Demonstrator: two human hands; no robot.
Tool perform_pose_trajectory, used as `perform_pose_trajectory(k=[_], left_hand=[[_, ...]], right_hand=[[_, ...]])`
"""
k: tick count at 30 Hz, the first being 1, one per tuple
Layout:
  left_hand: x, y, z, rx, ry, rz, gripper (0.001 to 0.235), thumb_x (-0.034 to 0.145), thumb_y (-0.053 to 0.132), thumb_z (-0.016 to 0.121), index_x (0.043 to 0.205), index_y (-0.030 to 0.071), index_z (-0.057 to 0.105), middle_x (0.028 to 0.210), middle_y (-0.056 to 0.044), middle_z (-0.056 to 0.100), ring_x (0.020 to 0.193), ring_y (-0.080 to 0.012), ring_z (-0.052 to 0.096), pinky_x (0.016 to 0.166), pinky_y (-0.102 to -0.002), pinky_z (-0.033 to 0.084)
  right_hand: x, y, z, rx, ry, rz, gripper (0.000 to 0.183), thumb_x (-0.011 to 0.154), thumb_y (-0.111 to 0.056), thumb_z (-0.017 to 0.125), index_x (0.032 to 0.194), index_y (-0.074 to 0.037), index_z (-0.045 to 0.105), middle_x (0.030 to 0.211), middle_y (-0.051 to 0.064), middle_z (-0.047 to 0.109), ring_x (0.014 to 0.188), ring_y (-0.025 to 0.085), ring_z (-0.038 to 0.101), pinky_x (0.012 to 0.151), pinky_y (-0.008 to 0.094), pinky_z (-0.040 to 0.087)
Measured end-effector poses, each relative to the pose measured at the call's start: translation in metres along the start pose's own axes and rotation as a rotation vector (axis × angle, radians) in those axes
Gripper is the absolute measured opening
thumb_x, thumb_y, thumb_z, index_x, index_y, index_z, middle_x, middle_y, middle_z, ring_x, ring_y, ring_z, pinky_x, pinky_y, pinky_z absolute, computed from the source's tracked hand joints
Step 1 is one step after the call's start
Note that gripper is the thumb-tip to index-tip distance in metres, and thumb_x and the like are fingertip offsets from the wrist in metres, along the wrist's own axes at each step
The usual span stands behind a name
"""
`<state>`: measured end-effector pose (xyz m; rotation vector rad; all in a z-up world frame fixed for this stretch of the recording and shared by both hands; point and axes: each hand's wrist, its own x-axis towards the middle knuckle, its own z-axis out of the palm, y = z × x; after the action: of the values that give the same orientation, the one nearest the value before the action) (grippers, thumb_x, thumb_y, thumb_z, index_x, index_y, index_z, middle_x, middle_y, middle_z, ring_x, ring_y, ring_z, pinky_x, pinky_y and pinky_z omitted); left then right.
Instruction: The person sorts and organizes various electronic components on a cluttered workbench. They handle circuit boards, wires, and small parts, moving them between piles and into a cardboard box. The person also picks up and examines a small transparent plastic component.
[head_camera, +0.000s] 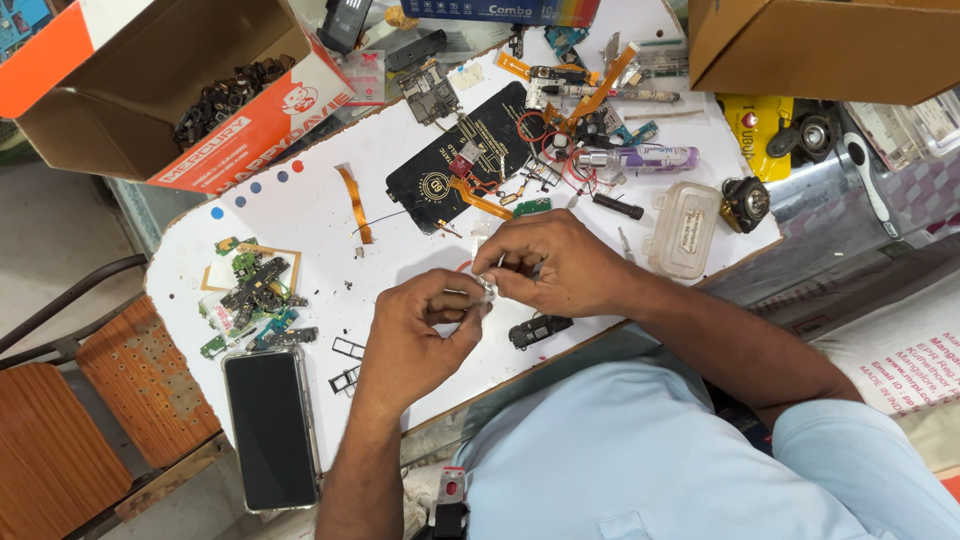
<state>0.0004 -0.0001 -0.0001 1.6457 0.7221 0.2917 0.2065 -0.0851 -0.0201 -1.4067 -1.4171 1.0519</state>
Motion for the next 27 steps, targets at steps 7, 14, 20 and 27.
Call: perform_pose_trajectory(k=[7, 14, 20, 27], left_hand=[[0.0014, 0.0004, -0.0028, -0.077, 0.075, -0.004, 0.024, 0.087, 0.000, 0.074, 0.109, -0.001, 0.066, 0.094, -0.009, 0.078, 0.087, -0.0103, 0.077, 0.080, -0.026, 0.064], [0.0008, -0.0011, -0.0029, -0.124, 0.082, -0.037, 0.023, 0.089, 0.001, 0.075, 0.111, -0.002, 0.069, 0.091, -0.009, 0.079, 0.085, -0.0094, 0.076, 0.077, -0.024, 0.062], [0.0021, 0.0008, -0.0016, -0.162, 0.097, -0.045, 0.023, 0.090, 0.001, 0.075, 0.112, -0.003, 0.068, 0.097, -0.010, 0.079, 0.087, -0.0093, 0.075, 0.076, -0.024, 0.062], [0.0040, 0.0008, -0.0019, -0.168, 0.140, -0.054, 0.028, 0.088, -0.002, 0.074, 0.114, -0.004, 0.068, 0.101, -0.009, 0.078, 0.089, -0.0105, 0.076, 0.076, -0.024, 0.062]], right_hand=[[-0.0012, 0.0006, 0.0013, 0.216, 0.023, 0.117, 0.015, 0.093, 0.002, 0.068, 0.107, 0.001, 0.073, 0.093, 0.006, 0.076, 0.080, 0.008, 0.074, 0.069, 0.023, 0.062], [-0.0019, 0.0005, 0.0019, 0.258, 0.034, 0.122, 0.014, 0.095, -0.003, 0.071, 0.108, 0.001, 0.073, 0.093, 0.007, 0.076, 0.084, 0.007, 0.073, 0.071, 0.023, 0.061], [-0.0017, -0.0020, 0.0008, 0.189, 0.022, 0.051, 0.014, 0.097, -0.005, 0.072, 0.110, -0.002, 0.073, 0.094, 0.006, 0.075, 0.081, 0.006, 0.071, 0.067, 0.024, 0.059], [-0.0037, 0.0019, 0.0057, -0.409, 0.080, -0.201, 0.021, 0.089, -0.014, 0.080, 0.110, -0.014, 0.075, 0.083, 0.006, 0.068, 0.065, 0.020, 0.068, 0.058, 0.033, 0.054]])
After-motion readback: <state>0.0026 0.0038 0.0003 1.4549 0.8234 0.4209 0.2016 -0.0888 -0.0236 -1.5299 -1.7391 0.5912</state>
